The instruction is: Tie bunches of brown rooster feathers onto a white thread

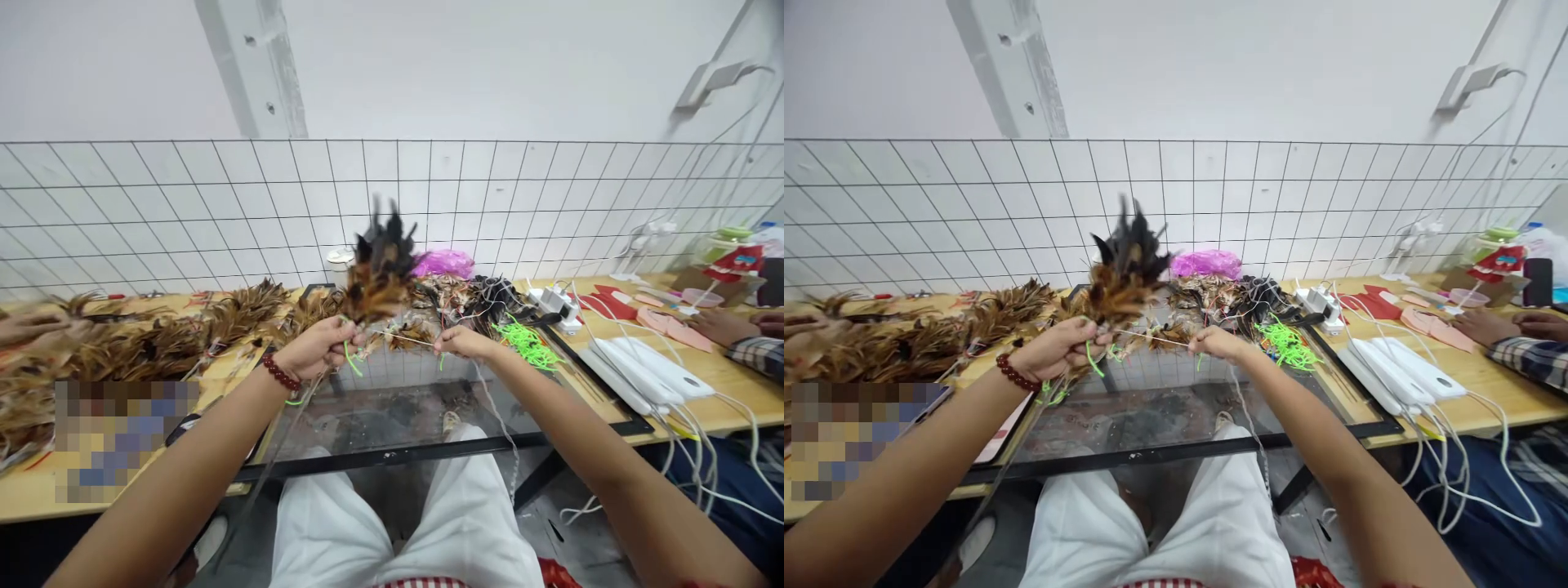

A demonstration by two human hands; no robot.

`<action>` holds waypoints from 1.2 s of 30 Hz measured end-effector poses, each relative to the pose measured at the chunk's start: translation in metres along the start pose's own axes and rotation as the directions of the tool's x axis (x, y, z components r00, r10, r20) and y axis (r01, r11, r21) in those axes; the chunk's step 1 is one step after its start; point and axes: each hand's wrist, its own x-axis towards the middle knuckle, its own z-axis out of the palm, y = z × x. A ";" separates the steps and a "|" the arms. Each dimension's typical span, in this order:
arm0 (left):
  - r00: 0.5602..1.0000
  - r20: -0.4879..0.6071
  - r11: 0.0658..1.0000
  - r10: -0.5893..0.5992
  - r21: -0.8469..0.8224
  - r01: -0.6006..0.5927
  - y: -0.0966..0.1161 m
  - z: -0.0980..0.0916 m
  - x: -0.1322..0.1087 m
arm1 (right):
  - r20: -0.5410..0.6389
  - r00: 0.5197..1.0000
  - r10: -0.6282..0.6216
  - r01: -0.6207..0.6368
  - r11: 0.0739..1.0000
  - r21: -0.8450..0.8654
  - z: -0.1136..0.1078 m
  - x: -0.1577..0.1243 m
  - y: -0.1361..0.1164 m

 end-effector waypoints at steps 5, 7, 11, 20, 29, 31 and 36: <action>0.982 -0.191 0.971 0.015 -0.230 -0.060 -0.011 -0.003 0.021 | 0.028 0.999 -0.047 0.047 0.999 -0.018 0.010 -0.029 0.013; 0.970 -0.242 0.945 -0.003 -0.319 -0.077 -0.025 -0.008 0.030 | 0.196 0.975 -0.102 0.121 0.989 -0.087 0.004 -0.030 0.014; 0.993 -0.114 0.827 -0.025 -0.561 -0.044 -0.051 -0.011 0.048 | -0.141 0.985 -0.102 0.034 0.909 -0.416 0.001 0.003 0.011; 0.999 0.049 0.713 -0.010 -0.700 0.041 -0.078 0.001 0.073 | -0.360 0.932 -0.040 -0.227 0.710 -0.666 0.004 0.035 -0.003; 1.000 -0.011 0.766 -0.027 -0.642 0.013 -0.099 0.005 0.087 | -0.117 0.984 -0.135 0.175 0.863 0.474 0.062 0.036 -0.054; 0.999 -0.009 0.789 -0.035 -0.614 0.022 -0.100 0.006 0.085 | -0.172 0.977 -0.124 0.193 0.855 0.481 0.082 0.051 -0.052; 0.998 -0.055 0.812 -0.024 -0.584 -0.012 -0.100 0.006 0.079 | -0.316 0.934 -0.166 0.288 0.874 0.393 0.102 0.071 -0.040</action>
